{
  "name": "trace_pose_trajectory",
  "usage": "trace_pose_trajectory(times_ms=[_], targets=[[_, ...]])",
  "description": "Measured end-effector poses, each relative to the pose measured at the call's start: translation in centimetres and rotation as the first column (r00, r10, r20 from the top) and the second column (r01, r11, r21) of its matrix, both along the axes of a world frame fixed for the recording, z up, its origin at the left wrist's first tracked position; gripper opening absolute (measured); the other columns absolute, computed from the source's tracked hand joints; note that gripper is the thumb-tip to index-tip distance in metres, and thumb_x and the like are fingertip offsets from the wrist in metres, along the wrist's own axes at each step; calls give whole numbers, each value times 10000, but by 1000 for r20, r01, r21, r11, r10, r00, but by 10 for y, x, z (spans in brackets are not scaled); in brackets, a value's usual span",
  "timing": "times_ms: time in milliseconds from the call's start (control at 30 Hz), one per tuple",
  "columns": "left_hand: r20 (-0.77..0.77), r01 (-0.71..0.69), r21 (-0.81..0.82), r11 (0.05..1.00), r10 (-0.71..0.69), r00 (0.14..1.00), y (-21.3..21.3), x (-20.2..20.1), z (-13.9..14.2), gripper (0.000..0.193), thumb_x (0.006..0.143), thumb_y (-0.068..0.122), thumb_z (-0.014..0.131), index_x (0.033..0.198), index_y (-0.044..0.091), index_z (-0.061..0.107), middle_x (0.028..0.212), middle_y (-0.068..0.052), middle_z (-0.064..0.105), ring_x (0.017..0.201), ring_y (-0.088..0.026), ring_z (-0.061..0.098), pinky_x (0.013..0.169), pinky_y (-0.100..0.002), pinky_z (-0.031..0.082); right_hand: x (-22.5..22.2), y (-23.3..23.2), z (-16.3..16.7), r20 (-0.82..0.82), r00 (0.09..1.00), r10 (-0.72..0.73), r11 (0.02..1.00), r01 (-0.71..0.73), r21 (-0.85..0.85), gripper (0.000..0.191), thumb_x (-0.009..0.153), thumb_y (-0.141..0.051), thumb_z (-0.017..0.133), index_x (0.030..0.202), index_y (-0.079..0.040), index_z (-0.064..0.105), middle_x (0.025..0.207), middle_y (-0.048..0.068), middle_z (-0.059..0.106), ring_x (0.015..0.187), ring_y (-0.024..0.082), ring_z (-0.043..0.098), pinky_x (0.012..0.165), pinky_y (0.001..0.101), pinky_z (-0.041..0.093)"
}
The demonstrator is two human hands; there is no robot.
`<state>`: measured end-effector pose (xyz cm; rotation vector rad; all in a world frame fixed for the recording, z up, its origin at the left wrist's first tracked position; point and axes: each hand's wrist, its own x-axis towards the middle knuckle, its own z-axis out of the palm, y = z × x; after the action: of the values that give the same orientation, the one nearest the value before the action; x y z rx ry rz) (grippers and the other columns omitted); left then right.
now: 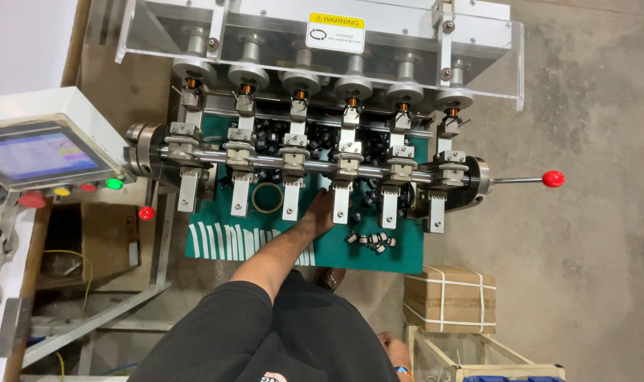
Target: The person sits at a benchtop machine, picks up small black components, and seats them into the machine's fixtures, operating the machine's red-handled lever. They use scissors to trim material, wipe parts with a cloth, and place finished components into molded trays on the workbench.
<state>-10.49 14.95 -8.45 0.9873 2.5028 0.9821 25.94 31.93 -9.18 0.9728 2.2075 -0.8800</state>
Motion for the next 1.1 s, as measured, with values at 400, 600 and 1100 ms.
trace_pose_trajectory(times_ms=[400,600,1100], targets=[[-369,132,-253,958,-222,903,-39,-14,-12,620,895,461,712,1401,150,531,1552,-181,396,1335,-400,455,1004,-579,456,-12,-36,-17,126,988,-91,994,82,78,385,786,-454,694,1117,-270,763,946,147,801,1022,283,766,933,375,563],[-451,138,-348,927,-295,842,-48,-29,-19,625,1016,514,533,1501,129,442,1549,-178,388,1362,-425,396,1062,-582,419,-45,-56,6,130,983,-126,990,116,86,349,800,-422,678,1096,-264,775,934,132,810,993,259,772,929,359,565],[915,-432,305,849,-135,380,-60,-7,-22,503,1074,390,684,1390,13,580,1184,-124,716,1006,-213,702,833,-347,593,-32,-62,-11,167,985,-37,995,22,96,279,831,-354,668,1063,-251,785,931,93,820,941,214,789,917,338,569]])
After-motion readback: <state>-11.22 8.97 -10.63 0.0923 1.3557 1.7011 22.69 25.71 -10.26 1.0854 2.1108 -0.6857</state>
